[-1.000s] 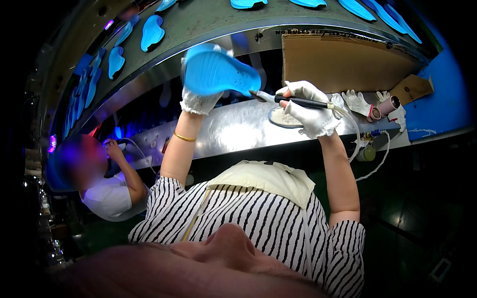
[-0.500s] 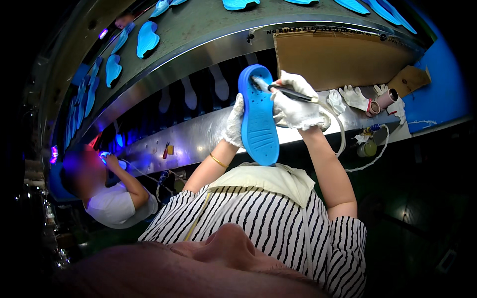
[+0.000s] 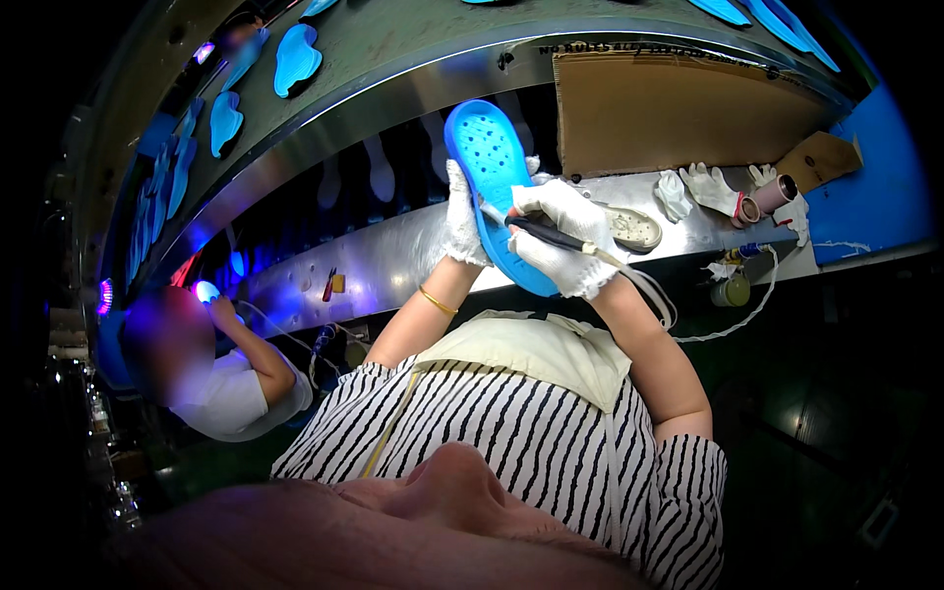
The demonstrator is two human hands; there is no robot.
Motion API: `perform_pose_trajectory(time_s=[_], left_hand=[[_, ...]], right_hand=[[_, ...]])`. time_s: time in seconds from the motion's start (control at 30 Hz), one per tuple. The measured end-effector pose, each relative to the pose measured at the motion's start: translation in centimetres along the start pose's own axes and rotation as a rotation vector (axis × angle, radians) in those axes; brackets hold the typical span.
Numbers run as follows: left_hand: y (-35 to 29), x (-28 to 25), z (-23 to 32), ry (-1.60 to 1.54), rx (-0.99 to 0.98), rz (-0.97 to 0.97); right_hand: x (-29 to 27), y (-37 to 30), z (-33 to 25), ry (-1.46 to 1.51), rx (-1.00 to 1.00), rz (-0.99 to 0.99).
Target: The person applies adhesive to the inner surface of blue shoe soles using a brush tool, picking up new soles from a conveyor and placing them back after coating them.
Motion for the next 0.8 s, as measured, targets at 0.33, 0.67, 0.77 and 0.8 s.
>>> perform_pose_trajectory(time_s=[0.33,0.67,0.77,0.8], left_hand=[[0.3,-0.5,2.6,0.074,0.072,0.009],[0.7,0.5,4.8,0.008,0.048,-0.02],[0.2,1.4,4.5,-0.123,0.045,-0.048],[-0.2,2.0,4.1,-0.193,-0.005,-0.066]], right_hand=[[0.0,-0.2,-1.0,0.072,0.07,-0.098],[-0.5,0.4,-2.3,0.247,0.268,-0.135],[-1.5,0.6,-0.8,0.339,0.252,0.005],[-1.8,0.8,0.0,0.339,0.231,0.058]])
Point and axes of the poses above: each hand's wrist, its own y-axis towards the middle knuckle, its own x-axis out of the palm, z = x × y, the point moved 1 cm from there along y, towards the middle knuckle, and after that the axes turned 10 degrees about -z, right-handed, at the moved point
